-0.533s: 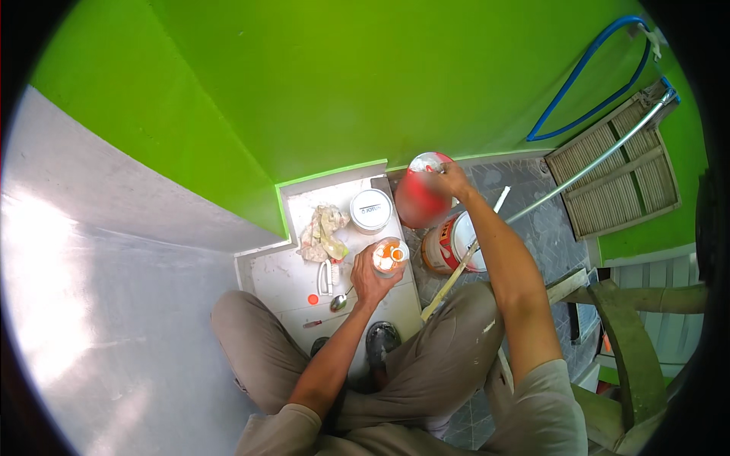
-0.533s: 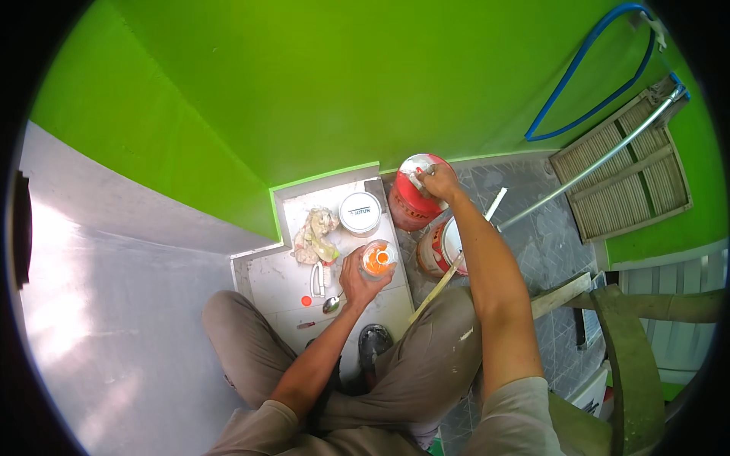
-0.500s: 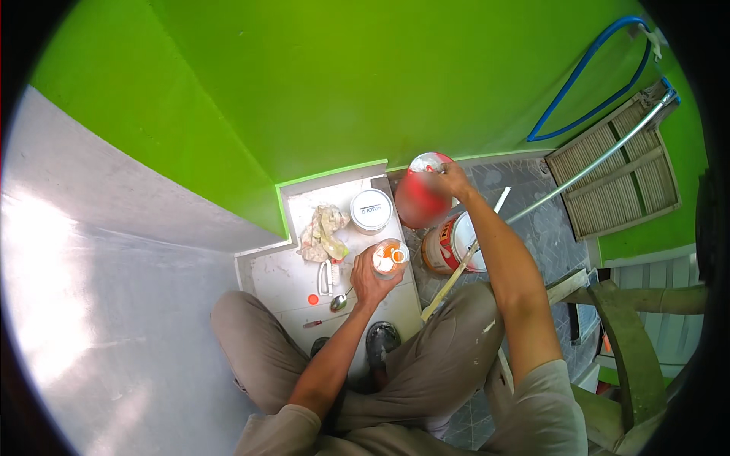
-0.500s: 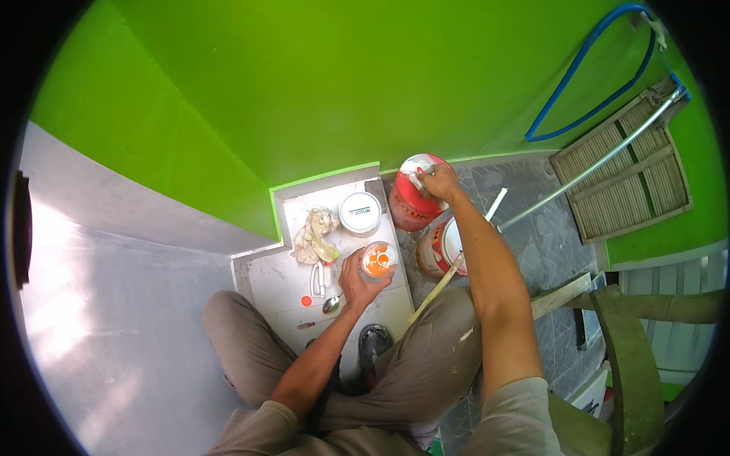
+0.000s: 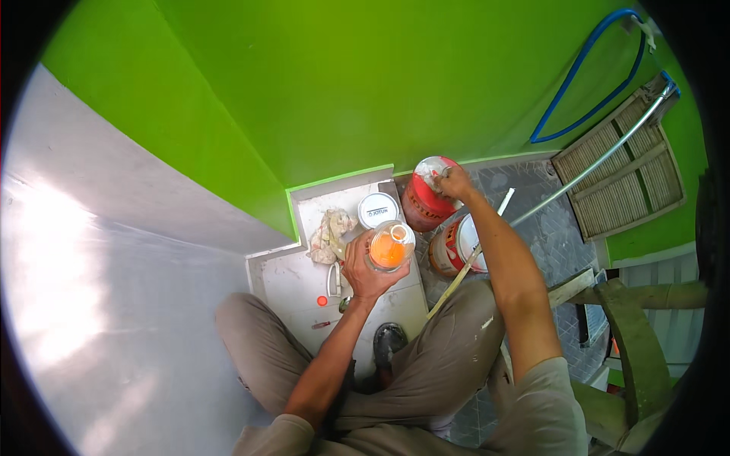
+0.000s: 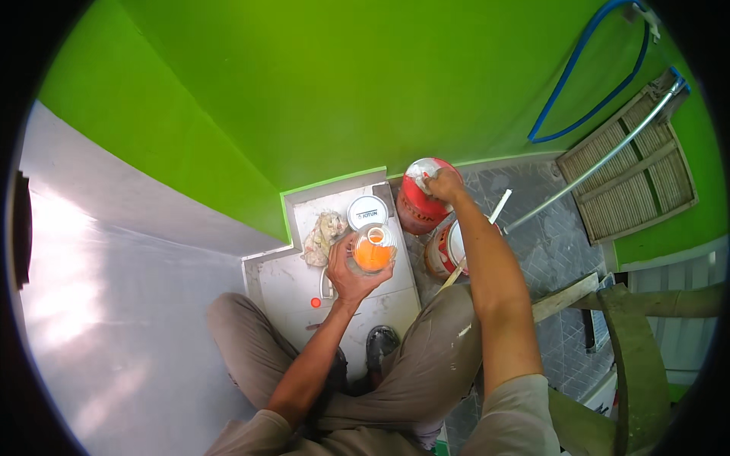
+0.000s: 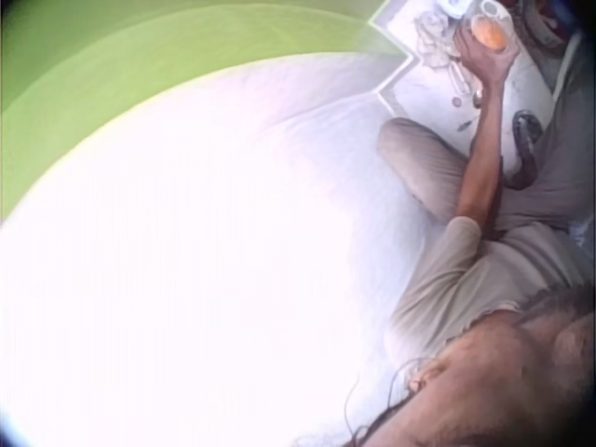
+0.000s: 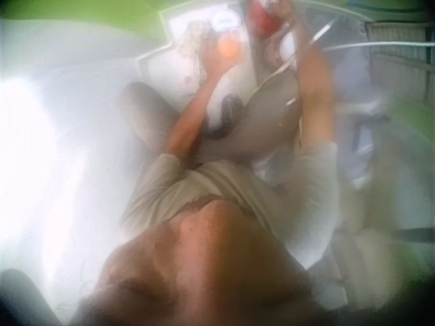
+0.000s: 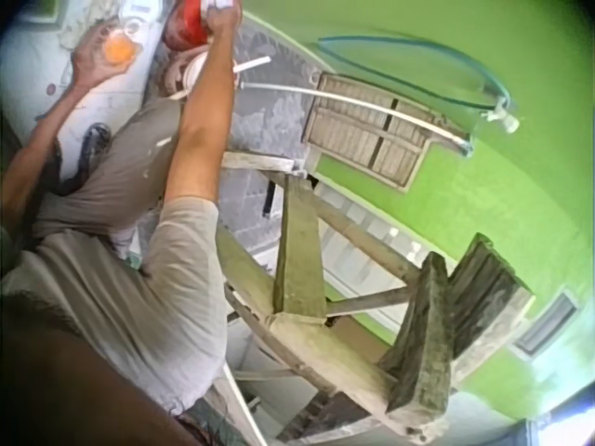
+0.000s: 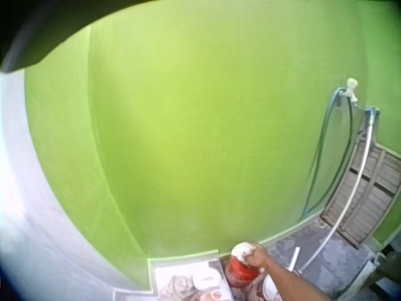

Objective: The person sits on the floor and mixes red and orange liquids from jars and cans into a container using a spoon and cleans the tools with a cloth.

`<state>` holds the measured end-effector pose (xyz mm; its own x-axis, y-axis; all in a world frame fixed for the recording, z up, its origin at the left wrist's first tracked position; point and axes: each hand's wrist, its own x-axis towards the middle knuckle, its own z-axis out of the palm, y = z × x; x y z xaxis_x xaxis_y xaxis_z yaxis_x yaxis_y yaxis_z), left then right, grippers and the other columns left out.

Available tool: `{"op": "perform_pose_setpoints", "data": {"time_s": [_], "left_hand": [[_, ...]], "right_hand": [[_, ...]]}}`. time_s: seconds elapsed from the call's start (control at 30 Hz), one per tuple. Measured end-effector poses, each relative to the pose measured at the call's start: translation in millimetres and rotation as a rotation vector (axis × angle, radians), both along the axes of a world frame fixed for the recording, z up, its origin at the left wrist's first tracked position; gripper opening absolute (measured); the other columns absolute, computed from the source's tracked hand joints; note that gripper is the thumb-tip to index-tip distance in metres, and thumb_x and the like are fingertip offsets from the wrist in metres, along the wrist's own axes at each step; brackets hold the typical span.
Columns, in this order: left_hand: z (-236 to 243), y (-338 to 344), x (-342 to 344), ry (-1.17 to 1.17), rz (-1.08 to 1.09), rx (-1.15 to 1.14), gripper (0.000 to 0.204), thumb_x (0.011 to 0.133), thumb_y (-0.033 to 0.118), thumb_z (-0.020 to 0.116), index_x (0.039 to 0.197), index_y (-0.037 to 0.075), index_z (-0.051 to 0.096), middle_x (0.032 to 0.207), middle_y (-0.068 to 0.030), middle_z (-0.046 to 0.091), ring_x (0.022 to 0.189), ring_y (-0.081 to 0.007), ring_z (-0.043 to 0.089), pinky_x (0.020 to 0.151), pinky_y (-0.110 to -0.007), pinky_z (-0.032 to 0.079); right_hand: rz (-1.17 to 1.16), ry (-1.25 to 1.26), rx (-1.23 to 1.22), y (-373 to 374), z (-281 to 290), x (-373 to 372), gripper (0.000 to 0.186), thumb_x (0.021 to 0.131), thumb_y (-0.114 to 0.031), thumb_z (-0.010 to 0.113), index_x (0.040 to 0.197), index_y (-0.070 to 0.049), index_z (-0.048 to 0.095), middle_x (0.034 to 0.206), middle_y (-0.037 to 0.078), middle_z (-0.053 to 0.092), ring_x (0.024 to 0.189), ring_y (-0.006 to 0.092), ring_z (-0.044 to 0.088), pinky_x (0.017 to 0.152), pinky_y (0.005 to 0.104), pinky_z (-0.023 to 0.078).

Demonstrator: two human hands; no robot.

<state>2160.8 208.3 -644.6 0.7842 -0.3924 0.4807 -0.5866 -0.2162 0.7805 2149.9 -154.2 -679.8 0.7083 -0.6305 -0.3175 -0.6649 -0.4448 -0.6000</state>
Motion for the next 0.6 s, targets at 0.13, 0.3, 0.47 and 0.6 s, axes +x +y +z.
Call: {"op": "perform_pose_setpoints", "data": {"time_s": [0.13, 0.3, 0.47, 0.6], "left_hand": [[16.0, -21.1, 33.3, -0.046, 0.044, -0.031, 0.083, 0.055, 0.034, 0.099, 0.123, 0.002, 0.064, 0.111, -0.0156, 0.069, 0.097, -0.0314, 0.069, 0.083, -0.041, 0.060], [8.1, -45.8, 69.7, -0.127, 0.102, -0.001, 0.086, 0.056, 0.035, 0.099, 0.128, 0.003, 0.063, 0.113, -0.0152, 0.069, 0.099, -0.0292, 0.070, 0.082, -0.040, 0.062], [-11.4, -54.5, 84.0, -0.004, 0.084, 0.026, 0.088, 0.056, 0.034, 0.099, 0.130, 0.004, 0.063, 0.116, -0.0143, 0.068, 0.098, -0.0279, 0.070, 0.085, -0.040, 0.064], [-16.3, -51.7, 81.9, -0.002, 0.082, -0.015, 0.089, 0.057, 0.035, 0.100, 0.131, 0.004, 0.061, 0.118, -0.0146, 0.066, 0.100, -0.0280, 0.069, 0.084, -0.041, 0.063]], "right_hand": [[-0.031, -0.052, 0.050, 5.2, -0.3, 0.8, 0.036, 0.097, -0.029, 0.071, 0.079, 0.002, 0.076, 0.073, 0.015, 0.075, 0.062, 0.0224, 0.072, 0.063, 0.0398, 0.058], [-0.002, -0.069, -0.053, 11.8, 3.8, -1.4, 0.042, 0.099, -0.032, 0.069, 0.072, 0.000, 0.075, 0.070, 0.015, 0.074, 0.063, 0.0235, 0.072, 0.068, 0.0388, 0.058], [-0.092, -0.018, -0.134, 18.8, 10.8, -0.3, 0.047, 0.099, -0.040, 0.066, 0.075, 0.000, 0.076, 0.070, 0.016, 0.075, 0.076, 0.0266, 0.076, 0.079, 0.0398, 0.058], [-0.071, -0.081, -0.127, 18.2, 9.4, 0.5, 0.047, 0.097, -0.042, 0.069, 0.079, 0.001, 0.076, 0.074, 0.019, 0.076, 0.080, 0.0290, 0.077, 0.081, 0.0419, 0.058]]}}
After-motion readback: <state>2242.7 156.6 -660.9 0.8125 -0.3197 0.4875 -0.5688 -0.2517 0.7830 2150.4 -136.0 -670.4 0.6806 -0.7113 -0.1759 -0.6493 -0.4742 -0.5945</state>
